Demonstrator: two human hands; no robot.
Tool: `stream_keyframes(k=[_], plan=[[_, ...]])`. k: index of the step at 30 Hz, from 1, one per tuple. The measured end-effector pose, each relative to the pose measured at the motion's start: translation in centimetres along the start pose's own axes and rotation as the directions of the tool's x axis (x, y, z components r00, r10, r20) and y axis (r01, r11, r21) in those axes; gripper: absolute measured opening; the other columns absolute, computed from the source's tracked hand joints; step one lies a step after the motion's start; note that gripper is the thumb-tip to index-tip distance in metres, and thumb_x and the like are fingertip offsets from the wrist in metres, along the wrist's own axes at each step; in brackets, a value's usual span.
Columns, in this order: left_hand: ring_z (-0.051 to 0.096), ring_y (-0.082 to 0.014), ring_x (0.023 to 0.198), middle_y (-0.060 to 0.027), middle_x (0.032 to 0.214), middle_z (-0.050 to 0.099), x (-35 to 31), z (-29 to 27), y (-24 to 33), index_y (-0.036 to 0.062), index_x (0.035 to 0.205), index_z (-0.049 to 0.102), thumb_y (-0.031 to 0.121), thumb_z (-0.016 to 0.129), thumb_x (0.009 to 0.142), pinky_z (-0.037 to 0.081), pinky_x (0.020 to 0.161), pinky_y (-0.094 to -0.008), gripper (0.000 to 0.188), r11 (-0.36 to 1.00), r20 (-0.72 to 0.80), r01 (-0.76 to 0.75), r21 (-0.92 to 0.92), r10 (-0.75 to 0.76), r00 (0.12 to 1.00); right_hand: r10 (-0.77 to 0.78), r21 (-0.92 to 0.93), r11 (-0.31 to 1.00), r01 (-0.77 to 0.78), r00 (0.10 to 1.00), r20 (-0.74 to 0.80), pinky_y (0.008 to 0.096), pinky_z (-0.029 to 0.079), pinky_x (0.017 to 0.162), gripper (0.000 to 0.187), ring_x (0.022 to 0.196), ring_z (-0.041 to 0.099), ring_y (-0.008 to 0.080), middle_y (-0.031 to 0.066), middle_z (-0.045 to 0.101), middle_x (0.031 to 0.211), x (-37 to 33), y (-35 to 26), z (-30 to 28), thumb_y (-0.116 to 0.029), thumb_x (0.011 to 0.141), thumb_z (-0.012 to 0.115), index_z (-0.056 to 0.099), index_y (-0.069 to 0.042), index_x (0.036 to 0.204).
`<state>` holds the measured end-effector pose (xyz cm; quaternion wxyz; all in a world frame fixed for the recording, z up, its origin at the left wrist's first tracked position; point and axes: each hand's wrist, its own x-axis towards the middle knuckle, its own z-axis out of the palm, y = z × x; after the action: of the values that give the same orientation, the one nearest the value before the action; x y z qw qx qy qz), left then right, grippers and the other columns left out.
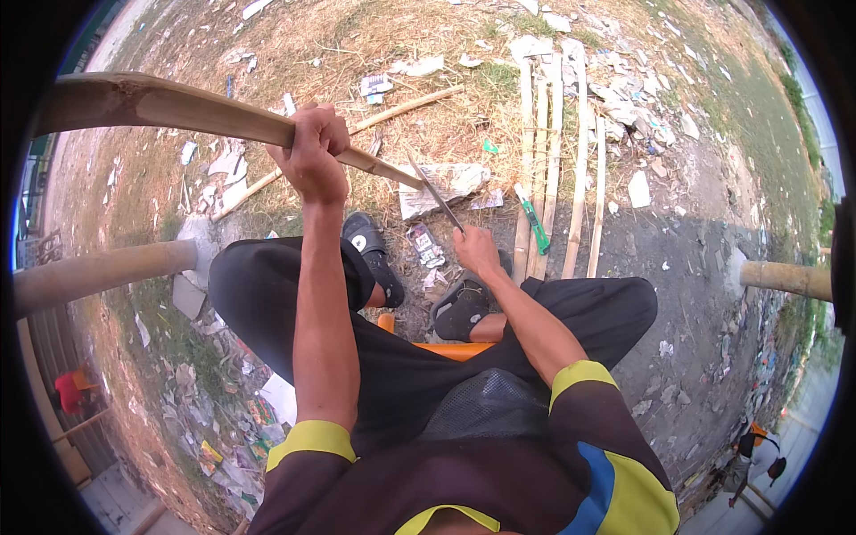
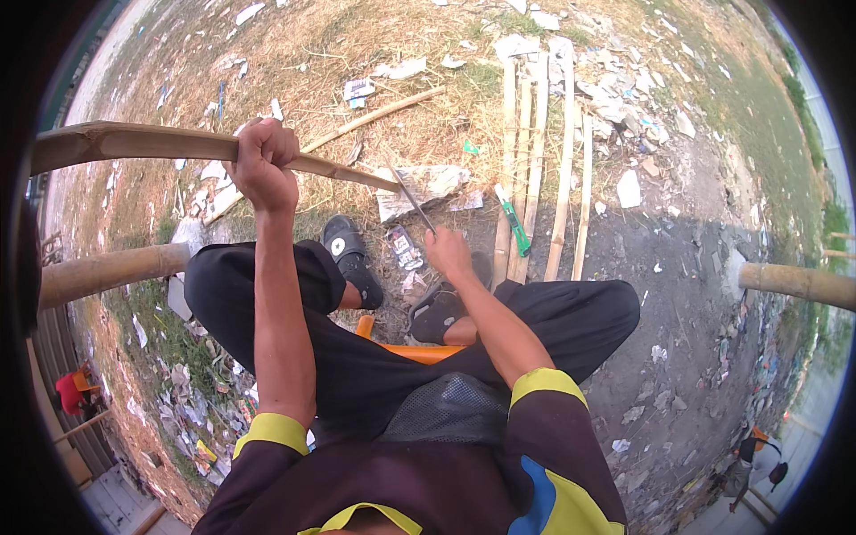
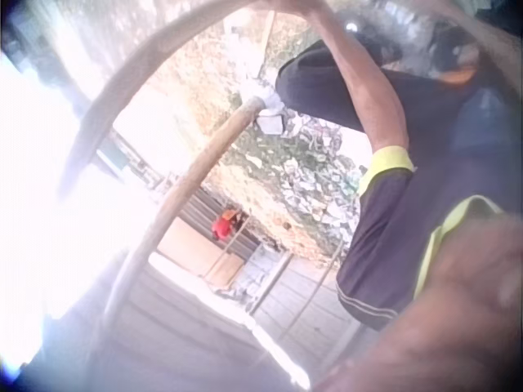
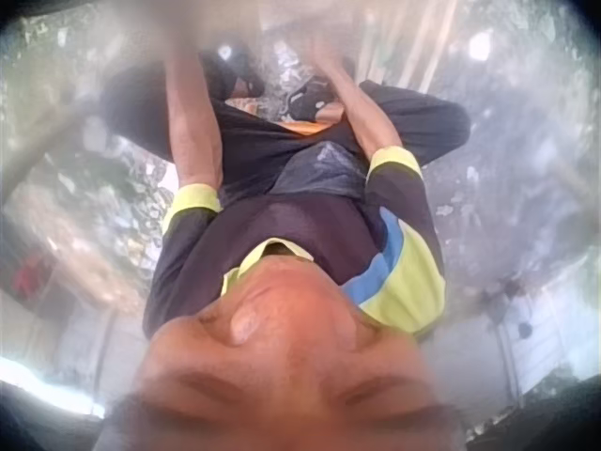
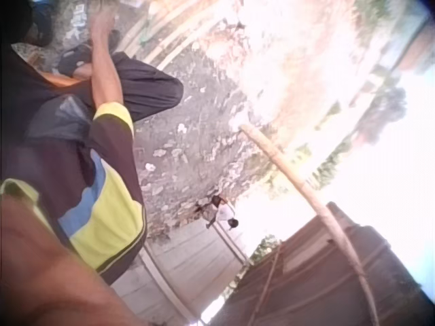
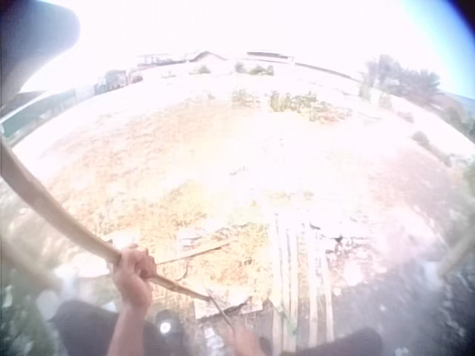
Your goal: The person sits cross-legged on the ground and uses a small green knife to peel the outer layer off a long bamboo pole. They hold the pole with their left hand and scrape the surface with the knife in their right hand, creating thin strips of bamboo peel.
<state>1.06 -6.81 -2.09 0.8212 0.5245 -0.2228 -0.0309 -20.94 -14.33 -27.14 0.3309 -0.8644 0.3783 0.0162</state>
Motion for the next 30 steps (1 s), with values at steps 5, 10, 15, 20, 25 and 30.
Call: stream_keyframes(k=[5,10,15,20,25,30], plan=[[0.026,-0.0067,0.042,0.0020,0.051,0.029,0.2,-1.2,-0.2,0.0066,0.052,0.036,0.005,0.049,0.084,0.018,0.040,-0.0267,0.034,0.991,0.016,0.032,-0.127,-0.030,0.999,-0.092,0.424,0.886,0.189,0.967,-0.238,0.0527,0.049,0.065,0.037,0.068,0.060,0.0460,0.0246,0.061,0.069,0.4,-5.2,-4.3,-0.035,0.094,0.047,0.058,-0.001,0.085],[0.025,-0.0072,0.041,0.0017,0.051,0.027,0.4,-2.7,-0.3,0.0082,0.054,0.033,0.004,0.048,0.083,0.019,0.040,-0.0261,0.033,0.978,0.046,0.021,-0.206,-0.012,0.999,0.036,-0.079,0.996,-0.040,0.998,-0.050,0.0531,0.051,0.071,0.033,0.076,0.063,0.0466,0.0264,0.064,0.078,0.6,3.0,1.3,-0.035,0.091,0.050,0.061,-0.004,0.093],[0.015,-0.0092,0.044,0.0020,0.049,0.020,0.4,-4.6,0.5,0.0133,0.054,0.023,0.011,0.042,0.084,0.016,0.045,-0.0286,0.036,0.988,-0.064,0.074,-0.132,-0.083,0.994,-0.005,0.002,1.000,0.005,0.998,-0.059,0.0532,0.051,0.071,0.035,0.075,0.062,0.0469,0.0265,0.065,0.078,0.5,1.8,0.4,-0.037,0.093,0.048,0.062,-0.005,0.093],[0.015,-0.0098,0.043,0.0018,0.048,0.020,-0.1,-5.2,0.8,0.0138,0.054,0.022,0.014,0.042,0.084,0.016,0.044,-0.0291,0.037,0.991,-0.139,0.068,-0.111,-0.083,0.987,-0.138,0.110,0.982,0.152,0.982,-0.126,0.0512,0.051,0.067,0.039,0.068,0.062,0.0446,0.0223,0.066,0.076,0.6,1.4,-1.3,-0.040,0.094,0.046,0.062,-0.005,0.088],[0.015,-0.0101,0.043,0.0021,0.047,0.020,0.0,-6.3,1.2,0.0145,0.053,0.022,0.016,0.044,0.083,0.016,0.044,-0.0295,0.037,0.986,-0.127,0.080,-0.149,-0.099,0.987,-0.076,-0.183,0.981,0.058,0.992,-0.097,0.0518,0.050,0.067,0.039,0.070,0.064,0.0425,0.0222,0.065,0.072,0.2,6.1,1.5,-0.042,0.093,0.048,0.064,-0.006,0.089],[0.015,-0.0100,0.044,0.0018,0.047,0.020,-0.6,-5.5,1.5,0.0148,0.053,0.023,0.016,0.044,0.083,0.017,0.046,-0.0301,0.037,0.983,-0.001,0.105,-0.152,-0.106,0.994,-0.080,0.064,0.994,0.093,0.980,-0.183,0.0520,0.050,0.069,0.039,0.069,0.061,0.0458,0.0219,0.065,0.074,1.6,1.9,-2.0,-0.043,0.093,0.048,0.064,-0.007,0.088]])
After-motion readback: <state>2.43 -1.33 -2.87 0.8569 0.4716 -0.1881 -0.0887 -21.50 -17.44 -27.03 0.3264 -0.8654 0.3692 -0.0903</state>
